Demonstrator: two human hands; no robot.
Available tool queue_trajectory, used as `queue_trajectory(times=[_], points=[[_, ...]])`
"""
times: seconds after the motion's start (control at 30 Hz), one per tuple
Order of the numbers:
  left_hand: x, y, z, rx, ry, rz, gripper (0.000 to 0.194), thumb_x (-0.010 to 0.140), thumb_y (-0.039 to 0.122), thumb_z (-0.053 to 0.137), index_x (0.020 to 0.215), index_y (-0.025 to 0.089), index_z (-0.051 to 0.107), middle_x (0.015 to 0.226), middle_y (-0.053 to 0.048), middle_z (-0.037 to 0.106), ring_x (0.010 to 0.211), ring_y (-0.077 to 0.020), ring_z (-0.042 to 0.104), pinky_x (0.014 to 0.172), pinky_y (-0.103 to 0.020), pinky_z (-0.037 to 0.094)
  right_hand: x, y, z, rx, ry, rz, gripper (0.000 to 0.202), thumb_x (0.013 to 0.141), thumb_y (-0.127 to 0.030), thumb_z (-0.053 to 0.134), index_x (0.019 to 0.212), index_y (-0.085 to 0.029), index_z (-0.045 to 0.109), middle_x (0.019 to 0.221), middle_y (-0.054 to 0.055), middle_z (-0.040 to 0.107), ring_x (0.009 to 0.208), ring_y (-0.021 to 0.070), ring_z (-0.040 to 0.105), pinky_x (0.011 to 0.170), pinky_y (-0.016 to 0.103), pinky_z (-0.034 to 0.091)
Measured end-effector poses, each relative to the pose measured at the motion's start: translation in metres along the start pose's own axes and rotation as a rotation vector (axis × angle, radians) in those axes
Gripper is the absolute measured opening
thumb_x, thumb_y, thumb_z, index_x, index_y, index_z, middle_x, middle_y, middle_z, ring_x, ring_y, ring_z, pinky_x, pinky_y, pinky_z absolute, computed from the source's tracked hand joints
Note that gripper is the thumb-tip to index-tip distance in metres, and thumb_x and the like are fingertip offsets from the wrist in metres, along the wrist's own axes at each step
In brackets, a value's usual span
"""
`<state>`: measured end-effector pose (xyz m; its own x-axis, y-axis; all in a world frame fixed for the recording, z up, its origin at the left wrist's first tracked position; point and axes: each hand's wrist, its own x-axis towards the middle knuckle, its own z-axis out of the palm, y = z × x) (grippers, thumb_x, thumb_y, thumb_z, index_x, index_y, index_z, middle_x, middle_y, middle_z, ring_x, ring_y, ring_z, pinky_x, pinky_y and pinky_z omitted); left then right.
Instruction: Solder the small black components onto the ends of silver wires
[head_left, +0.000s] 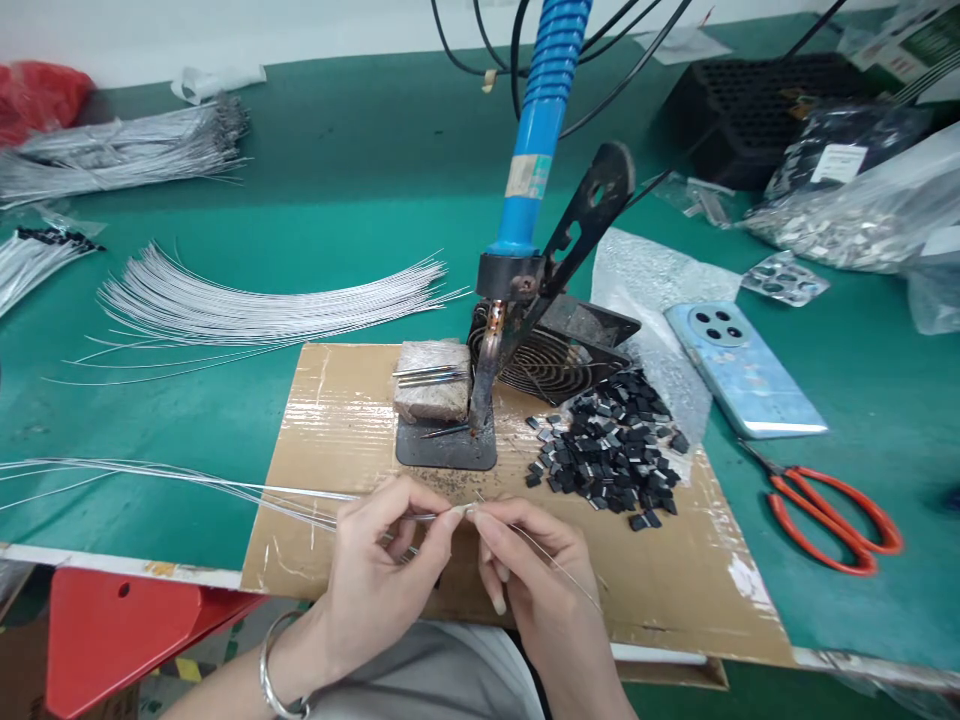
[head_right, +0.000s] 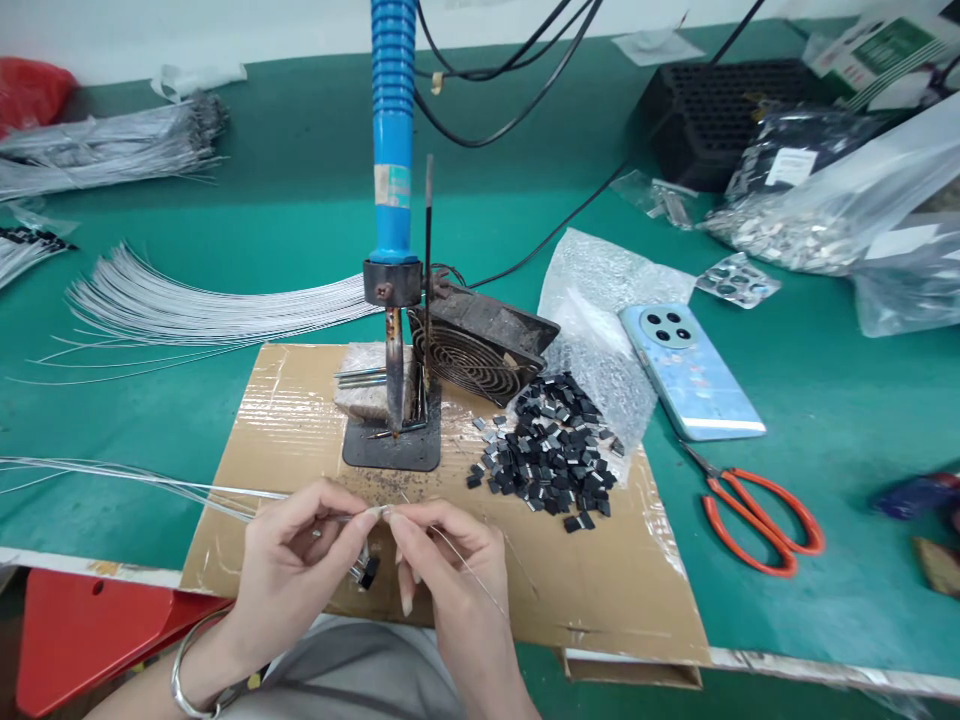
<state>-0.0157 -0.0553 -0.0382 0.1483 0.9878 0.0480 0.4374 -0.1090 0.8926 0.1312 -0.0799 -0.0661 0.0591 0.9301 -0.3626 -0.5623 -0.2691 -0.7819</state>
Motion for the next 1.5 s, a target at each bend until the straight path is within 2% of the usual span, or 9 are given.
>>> queue_trajectory(times=[0.23, 0.57, 0.8, 0.97, 1.17, 1.27, 1.33, 1.43, 1.5], points=[[0.000, 0.001, 0.001, 0.011, 0.003, 0.026, 0.017, 0.092, 0.013, 0.066, 0.076, 0.018, 0.066, 0.056, 0.009, 0.040, 0.047, -0.0068, 0.029, 0.043, -0.021, 0.023, 0.001, 0.006, -0.009, -0.064, 0.006, -0.024, 0.021, 0.081, -0.039, 0.088, 0.076, -0.019, 0.085, 0.054, 0.000, 0.062, 0.037, 0.0073, 0.047, 0.033, 0.017, 0.040], [-0.003, 0.003, 0.011, -0.136, 0.063, -0.116, 0.018, 0.091, 0.019, 0.066, 0.073, 0.017, 0.065, 0.055, 0.006, 0.049, 0.045, -0.0070, 0.035, 0.042, -0.019, 0.027, 0.000, 0.005, 0.008, 0.083, 0.069, -0.041, 0.017, 0.077, -0.037, 0.089, 0.071, -0.022, 0.084, 0.052, -0.003, 0.057, 0.035, 0.0051, 0.044, 0.030, 0.013, 0.038], [0.002, 0.007, 0.010, -0.248, 0.050, -0.200, 0.018, 0.089, 0.022, 0.066, 0.073, 0.016, 0.064, 0.058, 0.002, 0.057, 0.048, -0.0085, 0.043, 0.044, -0.018, 0.034, -0.002, 0.011, 0.002, 0.072, 0.041, -0.059, 0.014, 0.083, -0.037, 0.087, 0.079, -0.024, 0.086, 0.059, -0.001, 0.064, 0.039, 0.0054, 0.051, 0.034, 0.013, 0.042], [0.003, 0.010, 0.008, -0.268, 0.043, -0.222, 0.019, 0.088, 0.023, 0.066, 0.071, 0.016, 0.063, 0.056, 0.003, 0.055, 0.047, -0.0078, 0.041, 0.044, -0.018, 0.033, -0.003, 0.011, -0.001, 0.036, 0.031, -0.073, 0.011, 0.088, -0.035, 0.084, 0.088, -0.025, 0.087, 0.065, 0.000, 0.068, 0.043, 0.0067, 0.054, 0.037, 0.014, 0.046], [0.003, 0.010, 0.010, -0.278, 0.052, -0.236, 0.019, 0.088, 0.022, 0.068, 0.070, 0.017, 0.062, 0.057, 0.003, 0.056, 0.048, -0.0081, 0.044, 0.045, -0.018, 0.036, -0.005, 0.017, 0.000, -0.025, 0.044, -0.112, 0.013, 0.090, -0.037, 0.081, 0.087, -0.025, 0.087, 0.067, 0.000, 0.068, 0.042, 0.0079, 0.055, 0.035, 0.017, 0.044], [0.005, 0.010, 0.007, -0.283, 0.051, -0.231, 0.017, 0.088, 0.021, 0.067, 0.071, 0.017, 0.064, 0.057, 0.003, 0.057, 0.047, -0.0079, 0.046, 0.044, -0.017, 0.037, -0.004, 0.011, -0.009, -0.149, 0.044, -0.223, 0.026, 0.100, -0.042, 0.068, 0.094, -0.024, 0.087, 0.072, 0.003, 0.070, 0.047, 0.0113, 0.060, 0.041, 0.023, 0.049], [0.008, 0.010, 0.004, -0.266, 0.050, -0.225, 0.015, 0.087, 0.021, 0.067, 0.072, 0.016, 0.066, 0.057, 0.002, 0.060, 0.047, -0.0080, 0.049, 0.044, -0.017, 0.039, 0.000, 0.002, -0.021, -0.335, 0.122, -0.358, 0.029, 0.103, -0.041, 0.063, 0.101, -0.024, 0.087, 0.079, 0.005, 0.072, 0.054, 0.0138, 0.063, 0.048, 0.026, 0.052], [0.012, 0.010, -0.002, -0.233, 0.049, -0.219, 0.009, 0.085, 0.020, 0.070, 0.077, 0.016, 0.072, 0.063, -0.001, 0.067, 0.051, -0.0098, 0.056, 0.046, -0.018, 0.044, 0.011, -0.014, -0.043, -0.744, 0.350, -0.503, 0.016, 0.096, -0.034, 0.074, 0.102, -0.024, 0.085, 0.085, 0.003, 0.073, 0.063, 0.0139, 0.063, 0.057, 0.027, 0.051], [0.014, 0.010, -0.004, -0.227, 0.051, -0.217, 0.007, 0.085, 0.020, 0.070, 0.082, 0.016, 0.075, 0.066, -0.003, 0.071, 0.053, -0.0107, 0.058, 0.047, -0.018, 0.046, 0.020, -0.022, -0.056, -0.983, 0.375, -0.584, 0.014, 0.093, -0.034, 0.077, 0.096, -0.022, 0.084, 0.081, 0.003, 0.071, 0.064, 0.0148, 0.061, 0.059, 0.028, 0.050]])
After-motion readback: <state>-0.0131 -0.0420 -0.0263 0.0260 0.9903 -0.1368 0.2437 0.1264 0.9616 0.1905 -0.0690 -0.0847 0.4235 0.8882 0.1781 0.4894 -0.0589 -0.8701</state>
